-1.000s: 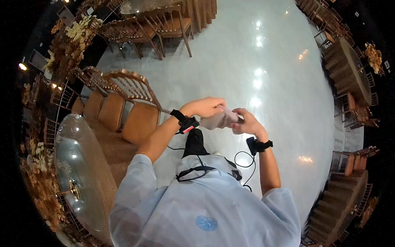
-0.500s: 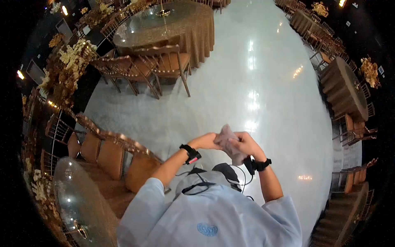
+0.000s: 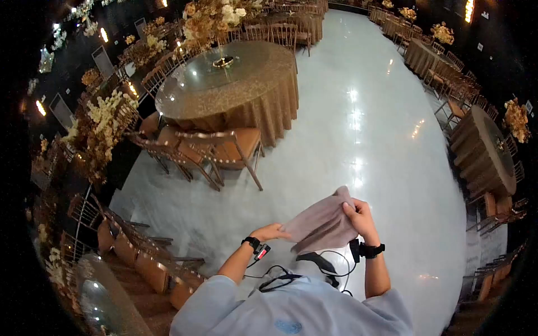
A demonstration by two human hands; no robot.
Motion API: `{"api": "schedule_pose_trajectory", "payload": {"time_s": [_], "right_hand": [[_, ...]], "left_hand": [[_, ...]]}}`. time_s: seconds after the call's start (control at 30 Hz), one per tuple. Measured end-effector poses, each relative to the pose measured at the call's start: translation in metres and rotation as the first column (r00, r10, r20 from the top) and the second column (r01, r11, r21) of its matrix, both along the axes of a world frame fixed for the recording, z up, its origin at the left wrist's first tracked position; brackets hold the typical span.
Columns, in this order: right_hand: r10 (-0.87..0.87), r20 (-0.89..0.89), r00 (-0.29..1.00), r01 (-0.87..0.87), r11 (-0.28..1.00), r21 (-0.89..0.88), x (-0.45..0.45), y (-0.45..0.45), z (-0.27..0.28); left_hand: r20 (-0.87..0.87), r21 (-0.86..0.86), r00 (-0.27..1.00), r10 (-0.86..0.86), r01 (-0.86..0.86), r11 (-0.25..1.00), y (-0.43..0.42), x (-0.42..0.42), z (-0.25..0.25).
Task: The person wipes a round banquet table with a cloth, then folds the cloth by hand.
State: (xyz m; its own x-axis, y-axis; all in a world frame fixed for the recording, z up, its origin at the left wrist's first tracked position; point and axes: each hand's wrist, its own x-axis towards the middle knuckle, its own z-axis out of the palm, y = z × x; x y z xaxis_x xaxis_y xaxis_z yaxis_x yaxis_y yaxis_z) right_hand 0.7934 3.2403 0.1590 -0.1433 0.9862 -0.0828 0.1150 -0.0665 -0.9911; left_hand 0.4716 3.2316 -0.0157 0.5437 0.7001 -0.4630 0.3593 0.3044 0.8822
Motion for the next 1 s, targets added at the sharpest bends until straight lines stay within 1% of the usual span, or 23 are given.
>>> {"api": "schedule_pose_trajectory", "payload": {"time_s": [0.03, 0.07, 0.1, 0.13, 0.17, 0.23, 0.27, 0.37, 0.4, 0.47, 0.5, 0.57, 0.6, 0.63, 0.7, 0.73, 0.77, 0.83, 0.87, 0.9, 0.93, 0.97, 1.0], "right_hand": [[0.003, -0.014, 1.000, -0.003, 1.000, 0.009, 0.009, 0.016, -0.003], [-0.016, -0.037, 0.999, 0.015, 1.000, -0.012, 0.018, 0.034, -0.008], [-0.034, -0.058, 0.998, 0.032, 0.999, -0.038, 0.025, 0.049, -0.013], [-0.044, -0.127, 0.991, 0.042, 0.999, -0.019, 0.028, 0.064, -0.019], [-0.041, -0.137, 0.990, 0.040, 0.999, -0.010, 0.028, 0.077, -0.025], [-0.145, -0.205, 0.968, 0.125, 0.987, -0.105, 0.030, 0.098, -0.039], [-0.157, -0.283, 0.946, 0.132, 0.986, -0.104, 0.028, 0.103, -0.047], [-0.203, -0.290, 0.935, 0.164, 0.975, -0.153, 0.027, 0.123, -0.060], [-0.211, -0.266, 0.940, 0.178, 0.974, -0.143, 0.024, 0.128, -0.056], [-0.246, -0.276, 0.929, 0.215, 0.967, -0.138, 0.025, 0.145, -0.062], [-0.262, -0.268, 0.927, 0.232, 0.963, -0.139, 0.028, 0.150, -0.064], [-0.296, -0.255, 0.920, 0.271, 0.954, -0.130, 0.031, 0.168, -0.071], [-0.328, -0.218, 0.919, 0.307, 0.943, -0.128, 0.033, 0.177, -0.077], [-0.359, -0.179, 0.916, 0.341, 0.932, -0.126, 0.033, 0.182, -0.081], [-0.363, -0.150, 0.920, 0.350, 0.930, -0.109, 0.032, 0.204, -0.094], [-0.384, -0.113, 0.916, 0.372, 0.921, -0.117, 0.028, 0.213, -0.097], [-0.403, -0.073, 0.912, 0.393, 0.911, -0.122, 0.022, 0.226, -0.097], [-0.468, 0.014, 0.884, 0.467, 0.878, -0.106, 0.006, 0.254, -0.113], [-0.452, 0.125, 0.883, 0.464, 0.880, -0.100, -0.001, 0.266, -0.114], [-0.381, 0.174, 0.908, 0.401, 0.910, -0.102, -0.008, 0.280, -0.114], [-0.384, 0.153, 0.911, 0.397, 0.915, -0.069, -0.019, 0.295, -0.117], [-0.386, 0.127, 0.914, 0.394, 0.919, -0.037, -0.037, 0.310, -0.108], [-0.343, 0.165, 0.925, 0.355, 0.933, -0.051, -0.042, 0.327, -0.109]], "left_hand": [[-0.027, -0.119, 0.997, 0.066, -0.069, 0.990, 0.013, -0.006, 0.023], [0.137, -0.202, 0.980, 0.142, -0.113, 0.973, 0.029, -0.013, 0.014], [0.293, -0.293, 0.929, 0.225, -0.137, 0.946, 0.041, -0.019, 0.005], [0.319, -0.285, 0.909, 0.268, -0.178, 0.942, 0.055, -0.022, 0.014], [0.313, -0.274, 0.911, 0.267, -0.183, 0.944, 0.069, -0.027, 0.015], [0.520, -0.359, 0.715, 0.467, -0.313, 0.879, 0.088, -0.025, 0.015], [0.518, -0.363, 0.714, 0.471, -0.316, 0.877, 0.097, -0.022, 0.014], [0.525, -0.408, 0.592, 0.611, -0.455, 0.792, 0.127, -0.016, 0.015], [0.523, -0.401, 0.598, 0.607, -0.456, 0.794, 0.138, -0.016, 0.020], [0.336, -0.334, 0.749, 0.572, -0.473, 0.815, 0.178, -0.010, 0.024], [0.337, -0.330, 0.755, 0.562, -0.465, 0.822, 0.196, -0.010, 0.010], [0.235, -0.033, 0.887, 0.397, -0.401, 0.915, 0.240, -0.013, -0.023], [0.106, 0.058, 0.930, 0.353, -0.360, 0.931, 0.258, -0.010, -0.012], [0.113, 0.059, 0.931, 0.348, -0.356, 0.933, 0.274, -0.010, -0.019], [0.186, 0.220, 0.954, 0.235, -0.273, 0.936, 0.313, -0.011, -0.036], [0.131, 0.319, 0.969, 0.208, -0.240, 0.917, 0.329, -0.015, -0.042], [0.141, 0.317, 0.968, 0.208, -0.243, 0.917, 0.346, -0.020, -0.046], [-0.074, 0.424, 0.972, 0.224, -0.173, 0.889, 0.379, -0.028, -0.066], [-0.059, 0.395, 0.970, 0.235, -0.194, 0.898, 0.380, -0.032, -0.057], [-0.041, 0.394, 0.968, 0.249, -0.214, 0.894, 0.387, -0.038, -0.034], [-0.024, 0.404, 0.964, 0.266, -0.234, 0.885, 0.404, -0.047, -0.018], [0.011, 0.431, 0.948, 0.318, -0.291, 0.854, 0.415, -0.055, -0.017], [0.040, 0.452, 0.929, 0.367, -0.344, 0.823, 0.424, -0.061, -0.019]]}}
